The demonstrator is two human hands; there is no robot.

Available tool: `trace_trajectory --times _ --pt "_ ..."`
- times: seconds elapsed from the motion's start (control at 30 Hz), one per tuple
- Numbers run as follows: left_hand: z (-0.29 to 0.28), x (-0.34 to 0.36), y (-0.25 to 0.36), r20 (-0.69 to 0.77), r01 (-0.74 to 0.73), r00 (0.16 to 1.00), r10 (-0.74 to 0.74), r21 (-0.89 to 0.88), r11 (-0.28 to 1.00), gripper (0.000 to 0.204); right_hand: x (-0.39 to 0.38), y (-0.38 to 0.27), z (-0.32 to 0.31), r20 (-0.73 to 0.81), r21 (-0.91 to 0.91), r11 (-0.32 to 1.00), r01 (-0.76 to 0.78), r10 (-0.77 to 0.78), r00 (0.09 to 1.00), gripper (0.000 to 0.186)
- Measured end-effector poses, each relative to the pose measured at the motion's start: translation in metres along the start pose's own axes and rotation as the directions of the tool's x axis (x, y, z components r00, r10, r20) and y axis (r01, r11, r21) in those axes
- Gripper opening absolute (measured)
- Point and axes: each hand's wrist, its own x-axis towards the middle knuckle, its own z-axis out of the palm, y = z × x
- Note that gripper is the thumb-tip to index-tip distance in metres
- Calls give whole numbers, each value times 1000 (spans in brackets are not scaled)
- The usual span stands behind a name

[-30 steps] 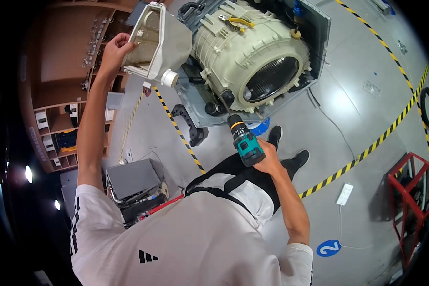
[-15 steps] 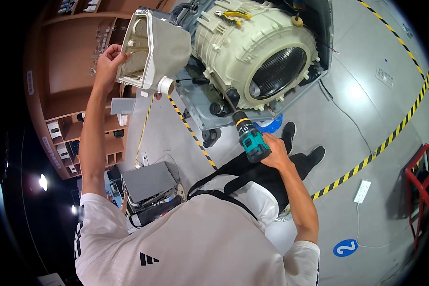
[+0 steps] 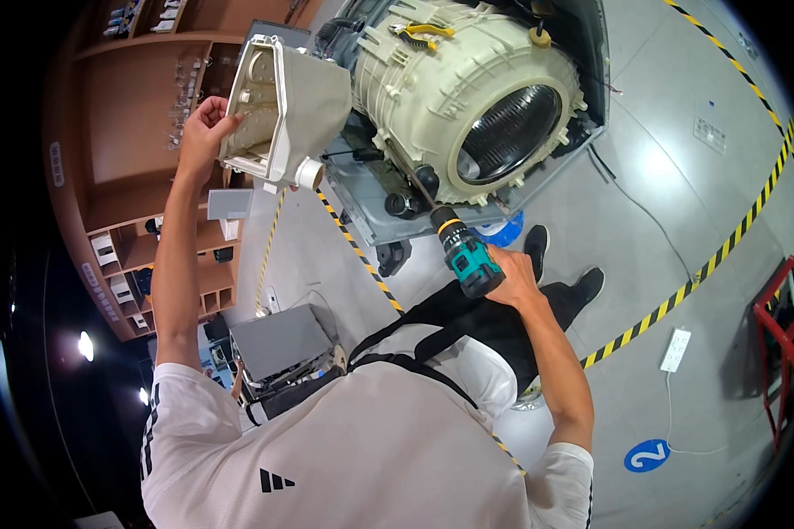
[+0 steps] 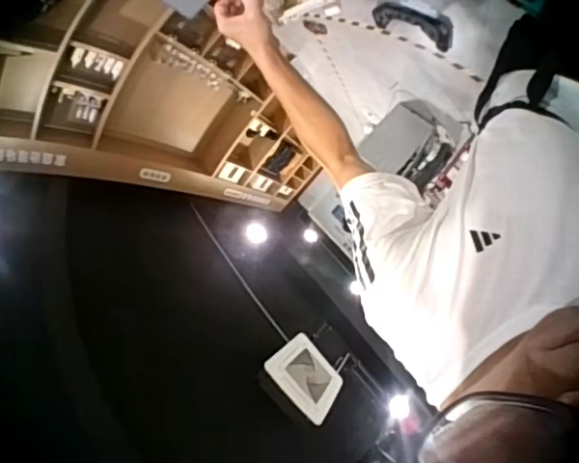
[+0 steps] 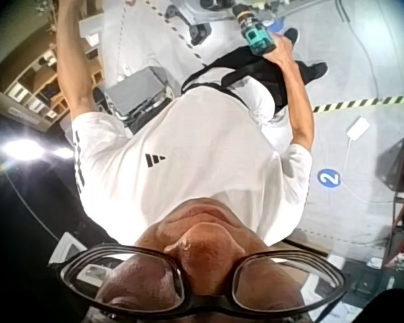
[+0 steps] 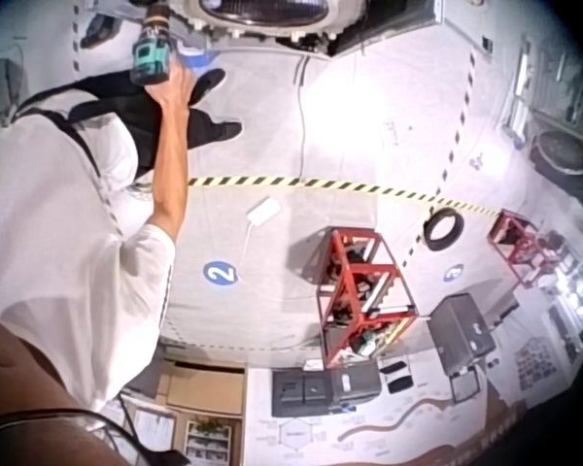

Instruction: The person detaches a white plastic component from the interior of a washing machine by loosening a hose clamp with pliers, and later uses a power drill to drive a screw into the same internal assembly.

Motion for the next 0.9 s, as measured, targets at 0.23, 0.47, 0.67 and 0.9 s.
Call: trace_trajectory --times 0.23,0.47,0.67,0.9 --pt "0 -1 -2 3 -6 1000 6 15 1000 16 -1 8 2 1 13 1000 19 -19 1000 34" --pt "1 -2 -3 9 -6 1000 6 4 1000 16 1 2 2 -12 38 999 12 -11 1000 35" --pt "-2 -2 -6 0 -2 1000 2 7 1000 16 0 5 4 -3 28 999 18 -18 1000 36" --pt "0 -4 -3 5 -1 1000 1 -4 1000 16 0 5 3 -8 30 999 14 -14 1000 39"
